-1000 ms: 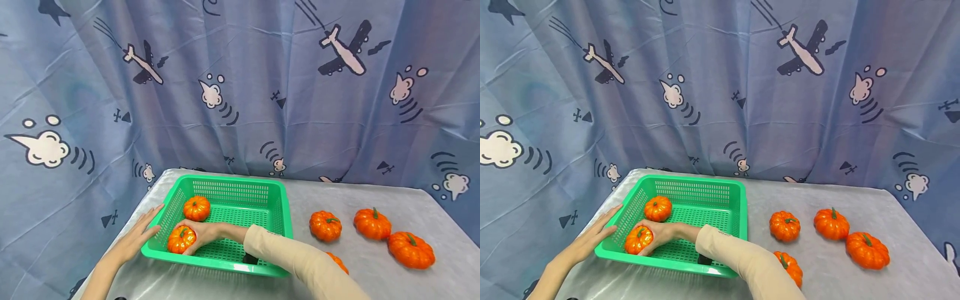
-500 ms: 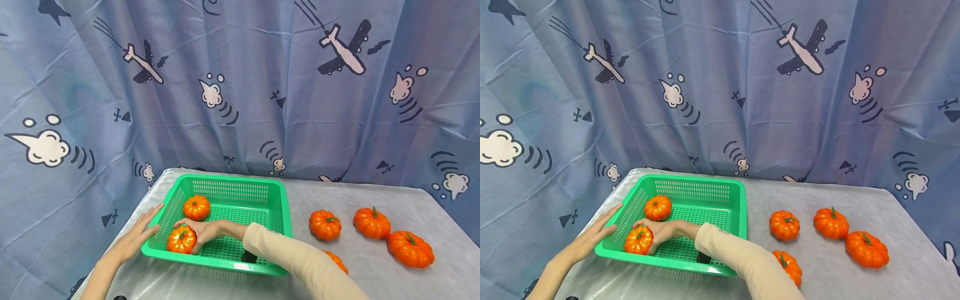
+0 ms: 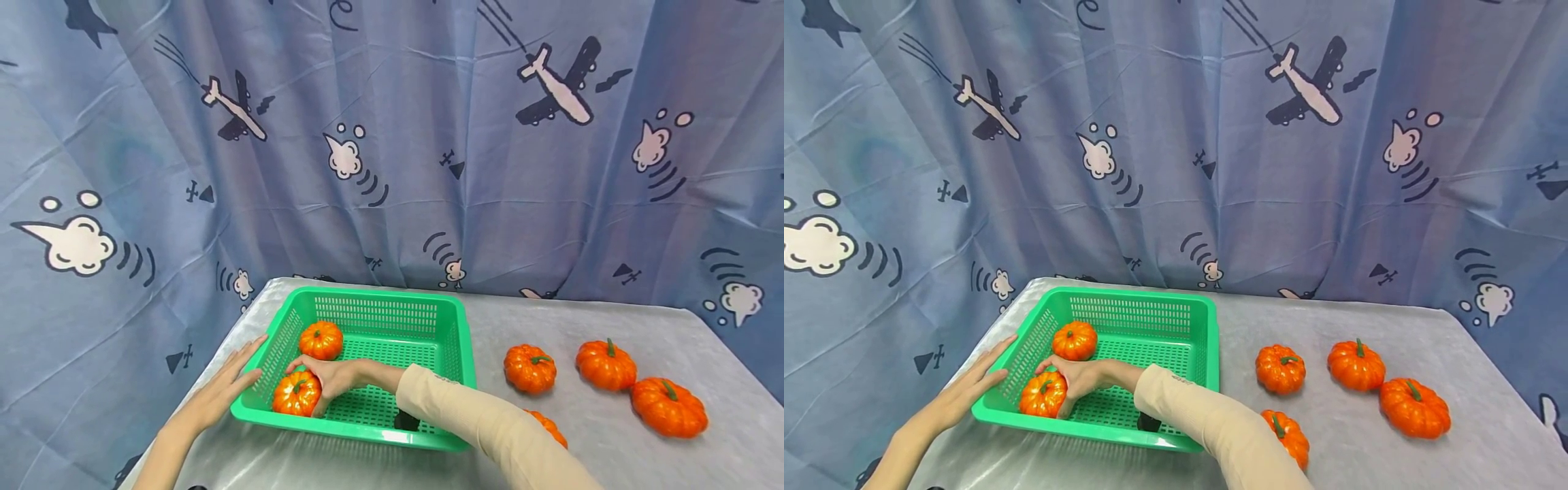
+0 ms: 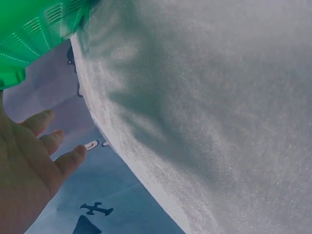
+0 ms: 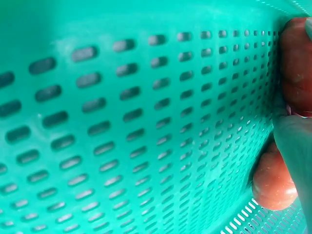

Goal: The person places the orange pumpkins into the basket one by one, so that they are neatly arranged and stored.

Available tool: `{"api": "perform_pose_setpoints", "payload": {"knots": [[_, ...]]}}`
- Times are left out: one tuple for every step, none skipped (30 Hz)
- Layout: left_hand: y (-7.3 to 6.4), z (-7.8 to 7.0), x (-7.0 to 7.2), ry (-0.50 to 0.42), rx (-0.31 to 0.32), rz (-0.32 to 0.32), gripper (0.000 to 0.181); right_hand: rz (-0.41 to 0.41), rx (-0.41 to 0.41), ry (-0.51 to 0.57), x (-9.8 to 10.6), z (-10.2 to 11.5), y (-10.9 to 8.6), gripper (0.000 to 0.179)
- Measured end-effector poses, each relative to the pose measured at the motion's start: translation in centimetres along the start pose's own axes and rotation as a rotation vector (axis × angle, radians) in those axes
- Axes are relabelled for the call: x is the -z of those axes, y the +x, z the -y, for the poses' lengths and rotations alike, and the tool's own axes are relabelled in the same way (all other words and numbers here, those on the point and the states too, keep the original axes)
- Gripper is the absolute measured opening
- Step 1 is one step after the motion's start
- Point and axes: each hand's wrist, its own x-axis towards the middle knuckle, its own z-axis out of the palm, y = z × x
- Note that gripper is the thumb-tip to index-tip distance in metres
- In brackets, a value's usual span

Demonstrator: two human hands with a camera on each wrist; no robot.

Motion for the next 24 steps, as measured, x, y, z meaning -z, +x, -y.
{"api": "perform_pose_setpoints", "payload": {"knots": [[0.0, 0.0, -0.1, 0.000, -0.001, 0.001, 0.057, 0.001, -0.003, 0.001, 0.0, 0.0, -0.1, 0.081], [0.0, -0.1, -0.1, 0.000, -0.001, 0.003, 0.057, 0.002, -0.006, 0.002, 0.0, 0.1, -0.2, 0.082], [0.1, -0.1, -0.2, -0.002, -0.001, 0.005, 0.057, 0.004, -0.008, 0.003, 0.0, 0.1, -0.3, 0.083], [0.1, -0.2, -0.2, -0.003, -0.002, 0.007, 0.057, 0.004, -0.010, 0.001, 0.0, 0.1, -0.4, 0.084], [0.1, -0.2, -0.3, -0.003, 0.000, 0.010, 0.057, 0.004, -0.013, -0.004, 0.0, 0.2, -0.5, 0.085], [0.1, -0.3, -0.3, -0.002, 0.002, 0.011, 0.057, 0.004, -0.016, -0.006, 0.1, 0.3, -0.6, 0.086], [0.1, -0.3, -0.3, -0.004, 0.003, 0.013, 0.057, 0.004, -0.016, -0.012, 0.1, 0.3, -0.7, 0.086], [0.1, -0.3, -0.3, -0.005, 0.003, 0.015, 0.057, 0.003, -0.017, -0.018, 0.1, 0.4, -0.7, 0.087], [0.1, -0.3, -0.4, -0.008, 0.002, 0.017, 0.057, 0.004, -0.017, -0.026, 0.1, 0.4, -0.8, 0.087], [0.1, -0.4, -0.4, -0.010, -0.002, 0.017, 0.057, 0.005, -0.018, -0.035, 0.1, 0.5, -0.9, 0.088], [0.1, -0.4, -0.4, -0.012, -0.006, 0.017, 0.057, 0.006, -0.020, -0.044, 0.1, 0.5, -1.0, 0.088], [0.1, -0.4, -0.4, -0.014, -0.012, 0.015, 0.057, 0.006, -0.021, -0.056, 0.1, 0.5, -1.2, 0.089], [0.0, -0.3, -0.4, -0.019, -0.021, 0.014, 0.057, 0.006, -0.022, -0.070, 0.2, 0.6, -1.3, 0.089], [0.0, -0.3, -0.4, -0.021, -0.029, 0.013, 0.057, 0.009, -0.023, -0.076, 0.2, 0.6, -1.5, 0.090], [0.0, -0.3, -0.4, -0.023, -0.038, 0.011, 0.057, 0.010, -0.023, -0.084, 0.3, 0.6, -1.6, 0.091], [0.0, -0.3, -0.4, -0.023, -0.044, 0.010, 0.057, 0.011, -0.023, -0.088, 0.3, 0.7, -1.8, 0.091], [-0.1, -0.3, -0.4, -0.024, -0.048, 0.010, 0.057, 0.011, -0.021, -0.092, 0.4, 0.7, -2.0, 0.092], [-0.1, -0.2, -0.4, -0.025, -0.051, 0.009, 0.057, 0.014, -0.014, -0.098, 0.5, 0.8, -2.2, 0.092], [-0.1, -0.2, -0.4, -0.025, -0.054, 0.009, 0.057, 0.019, -0.006, -0.101, 0.6, 0.8, -2.4, 0.093], [-0.1, -0.2, -0.3, -0.027, -0.056, 0.009, 0.057, 0.020, 0.001, -0.106, 0.8, 0.9, -2.6, 0.093], [-0.1, -0.2, -0.3, -0.028, -0.060, 0.008, 0.057, 0.020, 0.009, -0.118, 0.9, 1.0, -2.8, 0.093], [-0.2, -0.1, -0.2, -0.030, -0.062, 0.007, 0.058, 0.024, 0.020, -0.123, 1.1, 1.1, -2.9, 0.093], [-0.2, -0.1, -0.1, -0.033, -0.067, 0.005, 0.058, 0.028, 0.029, -0.127, 1.3, 1.2, -3.1, 0.093], [-0.2, -0.1, -0.1, -0.035, -0.072, 0.004, 0.058, 0.033, 0.037, -0.132, 1.5, 1.4, -3.3, 0.093]]}}
